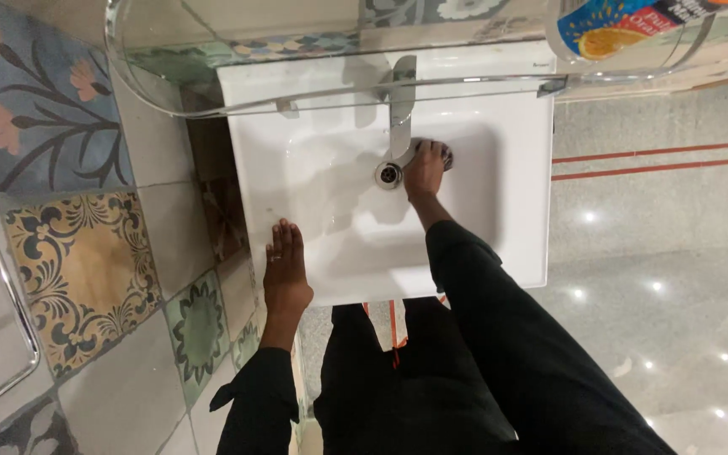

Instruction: Cleaning a bathroom sink using a cloth.

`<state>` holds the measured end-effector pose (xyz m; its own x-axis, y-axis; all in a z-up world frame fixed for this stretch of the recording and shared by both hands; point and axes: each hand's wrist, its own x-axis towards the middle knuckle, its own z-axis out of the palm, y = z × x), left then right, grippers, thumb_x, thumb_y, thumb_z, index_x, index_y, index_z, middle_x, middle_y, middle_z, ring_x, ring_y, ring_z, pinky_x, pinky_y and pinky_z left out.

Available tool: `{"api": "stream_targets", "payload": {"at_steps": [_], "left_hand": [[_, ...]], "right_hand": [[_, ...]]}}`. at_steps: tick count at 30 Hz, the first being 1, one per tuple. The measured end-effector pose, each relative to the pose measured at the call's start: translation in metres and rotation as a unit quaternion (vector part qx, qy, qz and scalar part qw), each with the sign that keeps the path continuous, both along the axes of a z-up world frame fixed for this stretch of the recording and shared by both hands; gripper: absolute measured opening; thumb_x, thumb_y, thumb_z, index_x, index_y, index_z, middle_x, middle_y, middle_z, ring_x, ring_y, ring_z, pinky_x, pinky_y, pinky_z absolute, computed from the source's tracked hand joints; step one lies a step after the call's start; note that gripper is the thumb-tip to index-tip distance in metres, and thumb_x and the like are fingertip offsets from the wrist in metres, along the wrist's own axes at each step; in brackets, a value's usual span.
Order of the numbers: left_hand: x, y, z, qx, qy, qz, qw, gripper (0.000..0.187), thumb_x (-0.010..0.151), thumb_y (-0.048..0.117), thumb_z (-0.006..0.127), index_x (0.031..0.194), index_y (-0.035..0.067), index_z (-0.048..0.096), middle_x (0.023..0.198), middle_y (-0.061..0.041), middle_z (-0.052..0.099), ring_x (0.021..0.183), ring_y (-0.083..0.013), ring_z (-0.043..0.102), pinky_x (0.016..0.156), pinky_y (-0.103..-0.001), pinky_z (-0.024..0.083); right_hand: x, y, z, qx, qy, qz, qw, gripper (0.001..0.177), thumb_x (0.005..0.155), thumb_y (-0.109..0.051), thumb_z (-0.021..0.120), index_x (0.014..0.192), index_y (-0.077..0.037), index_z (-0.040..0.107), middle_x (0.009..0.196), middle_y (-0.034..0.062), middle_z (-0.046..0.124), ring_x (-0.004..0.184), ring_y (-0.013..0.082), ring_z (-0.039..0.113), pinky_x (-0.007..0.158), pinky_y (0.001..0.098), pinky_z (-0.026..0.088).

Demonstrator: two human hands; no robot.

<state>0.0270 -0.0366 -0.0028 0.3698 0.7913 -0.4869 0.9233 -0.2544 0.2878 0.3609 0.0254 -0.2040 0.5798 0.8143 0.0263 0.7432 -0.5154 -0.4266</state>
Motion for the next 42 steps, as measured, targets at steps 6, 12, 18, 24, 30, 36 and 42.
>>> {"api": "stream_targets", "payload": {"at_steps": [6, 12, 18, 24, 30, 36, 42], "left_hand": [[0.0, 0.001, -0.006, -0.009, -0.013, 0.003, 1.0, 0.102, 0.072, -0.011, 0.056, 0.16, 0.002, 0.007, 0.169, -0.021, 0.008, 0.157, -0.0352, 0.008, 0.125, -0.048, 0.017], [0.0, -0.004, -0.009, 0.028, -0.015, -0.007, 0.999, 0.1, 0.072, -0.012, 0.055, 0.162, 0.002, 0.012, 0.171, -0.021, 0.011, 0.159, -0.0359, 0.011, 0.126, -0.047, 0.019], [-0.001, -0.004, -0.009, 0.051, -0.024, -0.008, 0.998, 0.1, 0.07, -0.012, 0.055, 0.16, -0.002, 0.012, 0.17, -0.024, 0.012, 0.157, -0.0374, 0.013, 0.124, -0.05, 0.019], [-0.007, -0.006, -0.012, 0.082, -0.07, -0.01, 0.994, 0.1, 0.073, -0.014, 0.052, 0.163, 0.001, 0.011, 0.172, -0.022, 0.011, 0.16, -0.0375, 0.011, 0.127, -0.047, 0.02], [-0.003, -0.005, -0.012, 0.031, -0.037, 0.016, 0.999, 0.105, 0.072, -0.015, 0.052, 0.163, 0.004, 0.004, 0.172, -0.019, 0.005, 0.159, -0.0351, 0.006, 0.127, -0.048, 0.015], [0.003, -0.003, -0.014, 0.023, 0.009, -0.001, 1.0, 0.103, 0.073, -0.014, 0.054, 0.162, 0.003, 0.005, 0.172, -0.019, 0.005, 0.16, -0.0345, 0.006, 0.127, -0.049, 0.016], [0.008, -0.004, -0.01, 0.017, 0.021, -0.011, 1.0, 0.103, 0.07, -0.009, 0.058, 0.16, -0.003, 0.007, 0.17, -0.023, 0.006, 0.157, -0.0384, 0.006, 0.125, -0.051, 0.015]], "right_hand": [[-0.086, 0.01, -0.032, 0.074, 0.059, 0.144, 0.985, 0.037, 0.08, 0.003, 0.061, 0.117, 0.001, 0.067, 0.102, 0.0186, 0.066, 0.093, 0.0406, 0.063, 0.082, 0.0518, 0.052], [-0.134, -0.002, 0.037, -0.016, 0.231, 0.19, 0.954, 0.023, 0.09, -0.004, 0.058, 0.109, -0.003, 0.069, 0.131, 0.0198, 0.063, 0.105, 0.0396, 0.067, 0.087, 0.0497, 0.059], [-0.064, -0.098, 0.042, -0.077, 0.15, 0.475, 0.864, 0.028, 0.1, -0.013, 0.055, 0.124, -0.015, 0.07, 0.133, 0.0099, 0.067, 0.131, 0.0251, 0.053, 0.11, 0.0412, 0.043], [0.054, -0.085, 0.023, -0.254, 0.15, 0.235, 0.926, 0.047, 0.103, -0.031, 0.062, 0.141, -0.006, 0.051, 0.123, 0.0172, 0.069, 0.108, 0.0316, 0.068, 0.091, 0.0463, 0.058], [0.017, -0.054, -0.027, -0.043, -0.151, 0.213, 0.964, 0.05, 0.085, -0.011, 0.074, 0.133, -0.003, 0.061, 0.126, 0.0251, 0.059, 0.107, 0.0374, 0.064, 0.082, 0.0418, 0.06], [-0.047, -0.024, -0.025, -0.065, -0.136, 0.185, 0.971, 0.051, 0.075, -0.015, 0.072, 0.118, 0.011, 0.062, 0.118, 0.0226, 0.06, 0.11, 0.0389, 0.06, 0.094, 0.0458, 0.054], [-0.083, -0.029, -0.038, -0.001, 0.073, 0.126, 0.989, 0.044, 0.103, -0.004, 0.055, 0.143, 0.014, 0.053, 0.132, 0.0268, 0.056, 0.119, 0.0358, 0.053, 0.1, 0.0412, 0.049]]}}
